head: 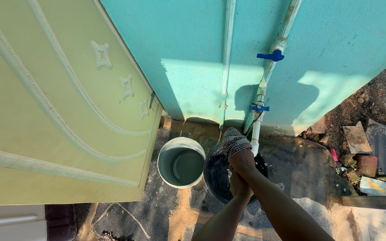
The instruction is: The person takes a checkered cloth from a bathroom, moves outside to a water tap, and washes the cloth in a bucket by hand. After rinsing and wringing the cloth, the person hangs it on a clothesline to dry.
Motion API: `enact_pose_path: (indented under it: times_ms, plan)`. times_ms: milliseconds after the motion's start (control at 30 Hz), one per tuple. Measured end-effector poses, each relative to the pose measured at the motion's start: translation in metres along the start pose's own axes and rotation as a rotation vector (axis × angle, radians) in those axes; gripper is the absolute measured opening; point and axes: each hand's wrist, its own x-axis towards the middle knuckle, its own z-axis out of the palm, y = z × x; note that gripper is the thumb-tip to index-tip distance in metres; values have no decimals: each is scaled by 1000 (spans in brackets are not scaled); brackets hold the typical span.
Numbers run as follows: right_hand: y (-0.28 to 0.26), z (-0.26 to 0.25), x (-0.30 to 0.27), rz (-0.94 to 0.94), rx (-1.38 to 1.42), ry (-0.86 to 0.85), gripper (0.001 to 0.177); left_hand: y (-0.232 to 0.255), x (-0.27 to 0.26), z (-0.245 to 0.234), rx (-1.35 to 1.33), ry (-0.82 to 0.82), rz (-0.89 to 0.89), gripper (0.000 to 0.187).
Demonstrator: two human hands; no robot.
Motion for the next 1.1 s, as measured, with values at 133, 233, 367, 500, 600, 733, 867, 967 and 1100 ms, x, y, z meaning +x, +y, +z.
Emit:
enact_pose_path:
  times_ms: [133, 233, 367, 500, 600, 733, 867, 967, 1100]
  plan:
    - [-1, -3, -2, 71, 32, -16, 51, -15, -3, 6, 36, 12, 174, 94]
    - [4, -18, 4, 190, 143, -61, 56, -28, 5, -10, -184, -188, 260, 95]
    - [11, -53, 6, 525, 658, -304, 74, -24, 14, -88, -634, -464, 192, 96]
    - [5, -66, 3, 531, 582, -397, 110, 32, -25, -126, -743, -580, 100, 87]
    - [25, -69, 10, 554, 643, -399, 120, 55, -50, -134, -532, -558, 64, 72]
    - [44, -83, 4, 568, 1210, -425, 118, 54, -47, -140, -724, -770, 71, 55]
    - [35, -92, -8, 501, 1774, -221, 124, 51, -39, -133, -987, -941, 93, 44]
    - [31, -93, -14, 774, 1905, 23, 87, 51, -55, -134, -1163, -1079, 162, 44]
    - [51, -84, -11, 492, 2026, -35, 56, 58, -67, -138, -1367, -1236, 221, 52]
